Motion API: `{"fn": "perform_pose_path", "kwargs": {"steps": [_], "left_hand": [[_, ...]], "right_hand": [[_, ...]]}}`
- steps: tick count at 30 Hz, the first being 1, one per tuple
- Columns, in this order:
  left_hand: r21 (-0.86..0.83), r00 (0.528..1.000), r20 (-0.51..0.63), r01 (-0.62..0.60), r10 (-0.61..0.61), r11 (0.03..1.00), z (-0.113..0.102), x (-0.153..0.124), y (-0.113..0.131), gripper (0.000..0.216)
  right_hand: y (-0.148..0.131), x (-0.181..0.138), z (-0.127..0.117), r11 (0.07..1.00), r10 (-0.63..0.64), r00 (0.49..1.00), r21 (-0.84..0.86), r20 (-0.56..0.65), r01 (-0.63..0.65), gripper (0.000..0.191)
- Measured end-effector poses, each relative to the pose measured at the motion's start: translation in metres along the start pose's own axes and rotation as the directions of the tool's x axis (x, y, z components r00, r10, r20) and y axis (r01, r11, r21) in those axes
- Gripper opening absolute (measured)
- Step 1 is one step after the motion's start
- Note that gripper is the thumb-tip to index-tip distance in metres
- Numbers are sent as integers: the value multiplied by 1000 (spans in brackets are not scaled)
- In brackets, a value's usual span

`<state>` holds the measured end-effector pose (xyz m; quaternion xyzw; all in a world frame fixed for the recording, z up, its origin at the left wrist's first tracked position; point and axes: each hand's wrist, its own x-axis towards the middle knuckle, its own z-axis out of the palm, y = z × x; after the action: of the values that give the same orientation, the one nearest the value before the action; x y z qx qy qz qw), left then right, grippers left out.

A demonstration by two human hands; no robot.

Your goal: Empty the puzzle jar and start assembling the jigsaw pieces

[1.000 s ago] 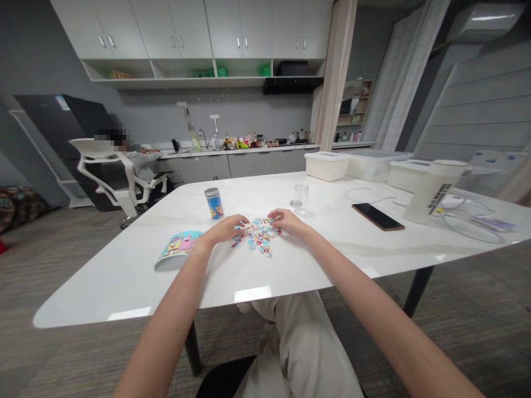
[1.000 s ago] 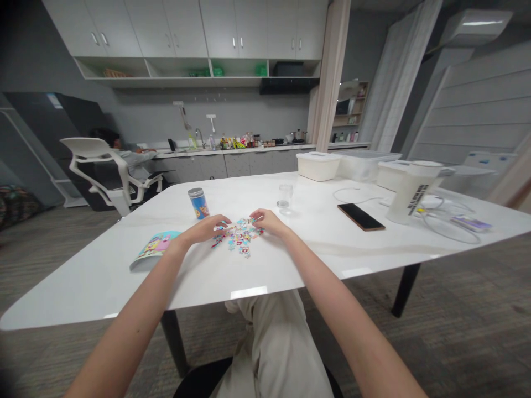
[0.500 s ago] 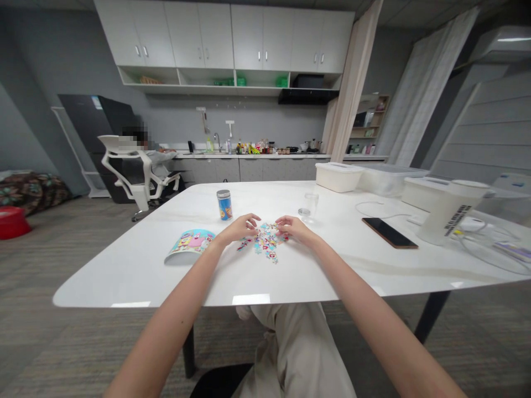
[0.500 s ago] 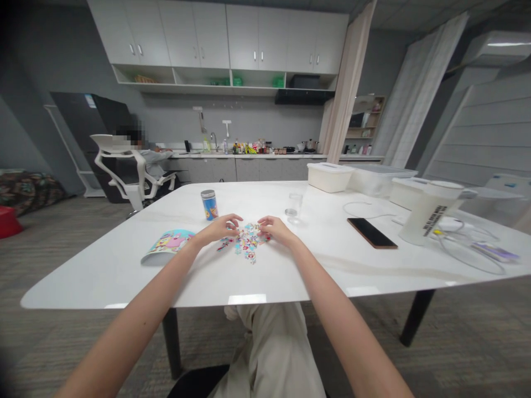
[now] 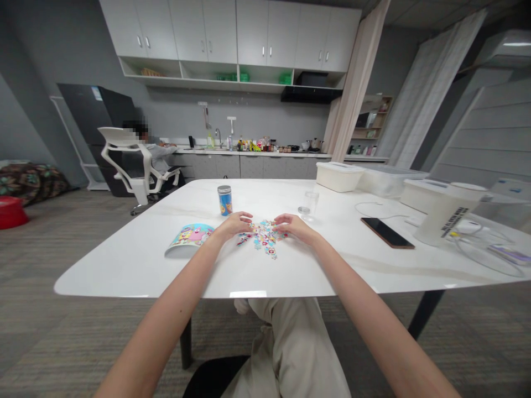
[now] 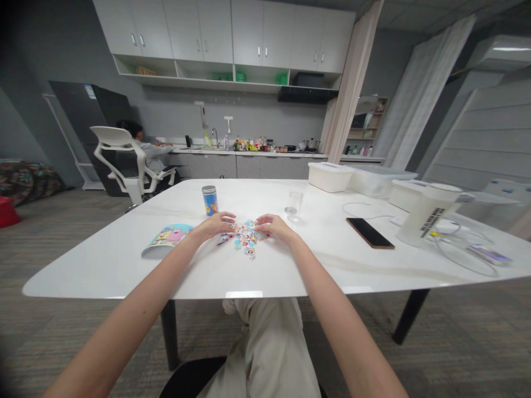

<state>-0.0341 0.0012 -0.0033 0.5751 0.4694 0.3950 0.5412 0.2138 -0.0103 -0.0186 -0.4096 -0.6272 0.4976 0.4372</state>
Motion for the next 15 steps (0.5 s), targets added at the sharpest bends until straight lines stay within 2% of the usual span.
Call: {"fn": "perform_pose_path", "kwargs": {"steps": [8, 15], "left_hand": [[3, 999, -36, 33, -33, 999, 3, -1, -1, 49], [-2, 995, -80, 64, -64, 998, 6, -3, 3, 43]], "right_hand": [[-8, -5, 0, 999, 4, 999, -48, 34, -2, 28], [-6, -5, -1, 997, 34, 997, 66, 69, -38, 22]]}}
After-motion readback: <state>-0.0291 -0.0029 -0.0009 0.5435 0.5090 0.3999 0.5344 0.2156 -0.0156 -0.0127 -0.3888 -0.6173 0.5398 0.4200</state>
